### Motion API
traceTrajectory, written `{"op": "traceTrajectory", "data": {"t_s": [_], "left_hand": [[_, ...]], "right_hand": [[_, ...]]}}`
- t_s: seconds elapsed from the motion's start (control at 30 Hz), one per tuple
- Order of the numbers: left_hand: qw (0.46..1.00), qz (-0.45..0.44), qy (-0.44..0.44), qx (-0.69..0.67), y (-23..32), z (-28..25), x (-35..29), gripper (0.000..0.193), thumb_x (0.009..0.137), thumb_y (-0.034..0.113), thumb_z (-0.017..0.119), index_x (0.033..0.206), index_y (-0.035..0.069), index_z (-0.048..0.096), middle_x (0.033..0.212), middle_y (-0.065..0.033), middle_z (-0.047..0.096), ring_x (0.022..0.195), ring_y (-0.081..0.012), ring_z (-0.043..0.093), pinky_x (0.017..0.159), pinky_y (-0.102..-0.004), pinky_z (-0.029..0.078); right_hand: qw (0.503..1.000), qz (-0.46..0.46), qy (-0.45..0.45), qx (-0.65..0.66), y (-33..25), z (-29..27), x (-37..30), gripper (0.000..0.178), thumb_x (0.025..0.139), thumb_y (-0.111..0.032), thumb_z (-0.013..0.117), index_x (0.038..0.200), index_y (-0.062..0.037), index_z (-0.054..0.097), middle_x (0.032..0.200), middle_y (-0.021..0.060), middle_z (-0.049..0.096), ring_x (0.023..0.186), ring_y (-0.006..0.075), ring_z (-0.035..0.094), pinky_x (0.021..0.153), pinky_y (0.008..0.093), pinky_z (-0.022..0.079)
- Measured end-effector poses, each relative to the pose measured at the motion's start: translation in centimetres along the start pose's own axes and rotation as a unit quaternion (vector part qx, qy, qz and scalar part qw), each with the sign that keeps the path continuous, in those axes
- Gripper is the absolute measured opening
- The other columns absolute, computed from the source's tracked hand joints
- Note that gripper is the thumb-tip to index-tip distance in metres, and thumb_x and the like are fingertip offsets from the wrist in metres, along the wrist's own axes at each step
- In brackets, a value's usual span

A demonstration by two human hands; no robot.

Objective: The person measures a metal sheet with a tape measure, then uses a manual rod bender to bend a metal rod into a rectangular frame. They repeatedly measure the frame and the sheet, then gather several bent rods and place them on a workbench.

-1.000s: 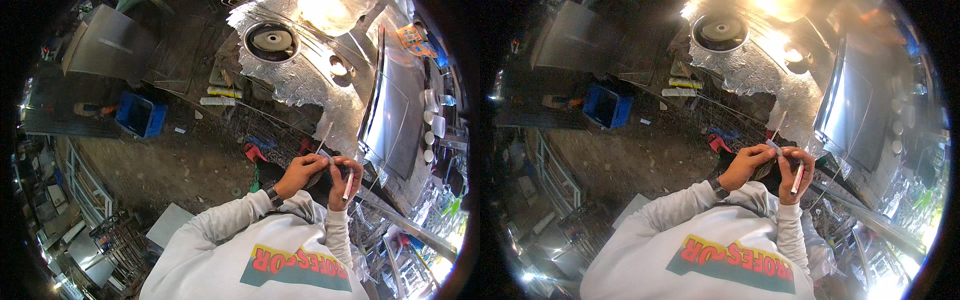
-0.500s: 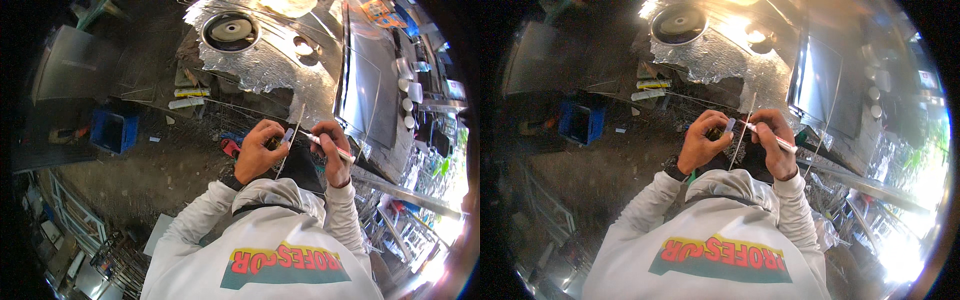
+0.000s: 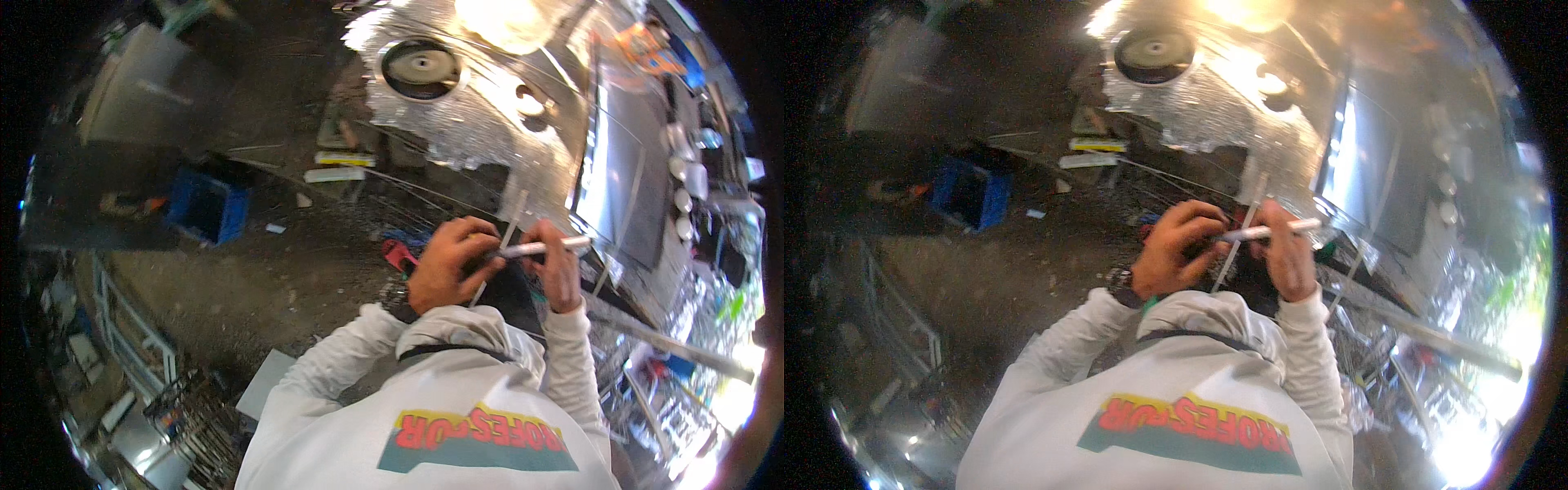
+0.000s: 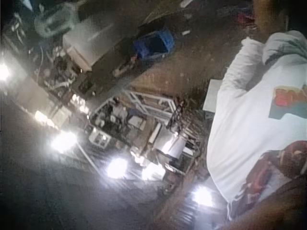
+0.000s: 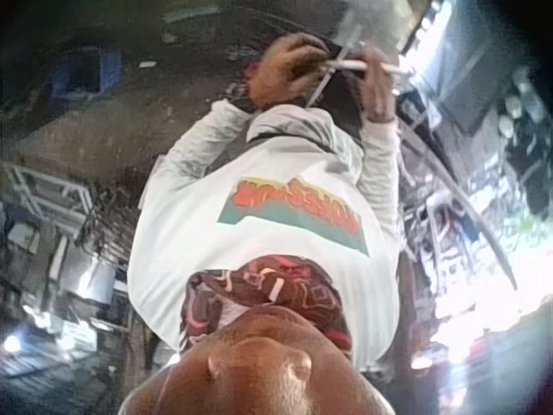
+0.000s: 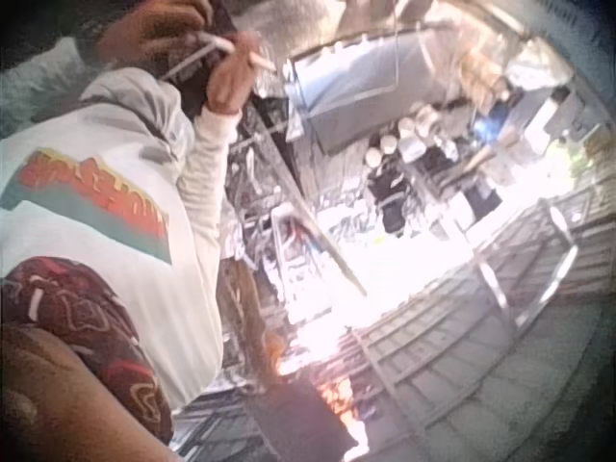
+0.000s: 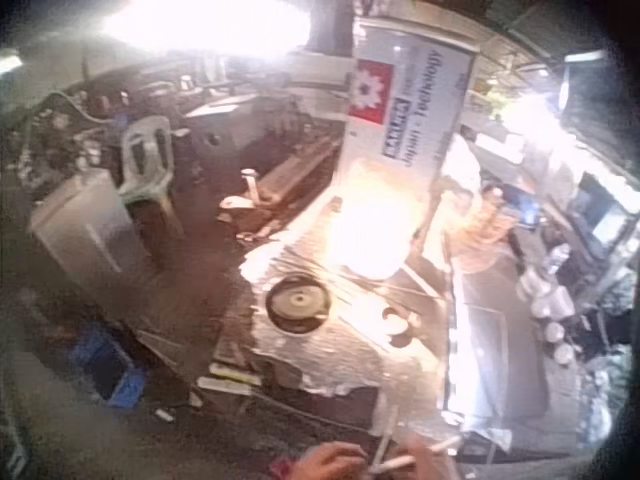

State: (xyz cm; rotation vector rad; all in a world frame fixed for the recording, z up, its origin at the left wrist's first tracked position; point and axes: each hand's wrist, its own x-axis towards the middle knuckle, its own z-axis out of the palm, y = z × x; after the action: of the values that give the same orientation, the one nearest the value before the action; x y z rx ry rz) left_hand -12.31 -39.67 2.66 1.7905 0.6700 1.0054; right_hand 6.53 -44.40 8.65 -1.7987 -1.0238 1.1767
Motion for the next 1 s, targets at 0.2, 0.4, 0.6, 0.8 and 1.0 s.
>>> {"op": "traceTrajectory", "data": {"t_s": [0.2, 0.4, 0.6, 0.8, 1.0], "left_hand": [[0.975, -0.097, -0.012, -0.202, 1.9, 0.2, 1.2, 0.014, 0.091, 0.014, 0.065, 0.096, 0.001, 0.064, 0.101, -0.0124, 0.060, 0.093, -0.0285, 0.059, 0.083, -0.0366, 0.047], [0.978, -0.074, -0.048, -0.189, 3.2, 2.4, 2.2, 0.018, 0.099, 0.016, 0.055, 0.095, 0.000, 0.061, 0.100, -0.0118, 0.057, 0.095, -0.0230, 0.057, 0.087, -0.0332, 0.046], [0.977, -0.046, -0.034, -0.204, 3.1, 4.0, 4.3, 0.024, 0.103, 0.020, 0.048, 0.094, 0.000, 0.058, 0.104, -0.0120, 0.060, 0.097, -0.0214, 0.056, 0.089, -0.0337, 0.045], [0.966, -0.099, -0.083, -0.225, 5.1, 3.4, 6.3, 0.033, 0.106, 0.029, 0.046, 0.095, 0.000, 0.056, 0.103, -0.0098, 0.058, 0.094, -0.0151, 0.052, 0.087, -0.0280, 0.042], [0.919, -0.229, -0.175, -0.271, 4.5, 3.5, 7.2, 0.039, 0.106, 0.036, 0.044, 0.099, 0.001, 0.061, 0.087, 0.0012, 0.057, 0.082, -0.0075, 0.047, 0.078, -0.0229, 0.041]], "right_hand": [[0.987, -0.060, 0.135, 0.058, 1.0, 1.7, -3.3, 0.057, 0.103, -0.045, 0.037, 0.072, -0.0017, 0.059, 0.052, 0.0078, 0.051, 0.040, 0.0140, 0.045, 0.038, 0.0257, 0.035], [0.969, 0.043, 0.198, 0.138, 1.5, 0.8, -5.6, 0.064, 0.099, -0.052, 0.035, 0.082, 0.0013, 0.065, 0.052, 0.0078, 0.052, 0.040, 0.0163, 0.046, 0.040, 0.0275, 0.038], [0.975, -0.138, 0.154, 0.075, 2.4, -0.7, -5.1, 0.056, 0.102, -0.047, 0.034, 0.092, 0.0001, 0.063, 0.057, 0.0076, 0.054, 0.044, 0.0153, 0.049, 0.044, 0.0288, 0.040], [0.953, -0.161, 0.185, 0.178, 1.6, -0.6, -4.0, 0.035, 0.105, -0.026, 0.039, 0.097, 0.0002, 0.062, 0.074, 0.0102, 0.063, 0.048, 0.0149, 0.051, 0.045, 0.0306, 0.042], [0.938, -0.341, 0.029, 0.049, 1.8, -4.8, -0.7, 0.046, 0.101, -0.029, 0.039, 0.066, -0.0015, 0.051, 0.056, 0.0106, 0.052, 0.047, 0.0202, 0.050, 0.046, 0.0357, 0.036]]}}
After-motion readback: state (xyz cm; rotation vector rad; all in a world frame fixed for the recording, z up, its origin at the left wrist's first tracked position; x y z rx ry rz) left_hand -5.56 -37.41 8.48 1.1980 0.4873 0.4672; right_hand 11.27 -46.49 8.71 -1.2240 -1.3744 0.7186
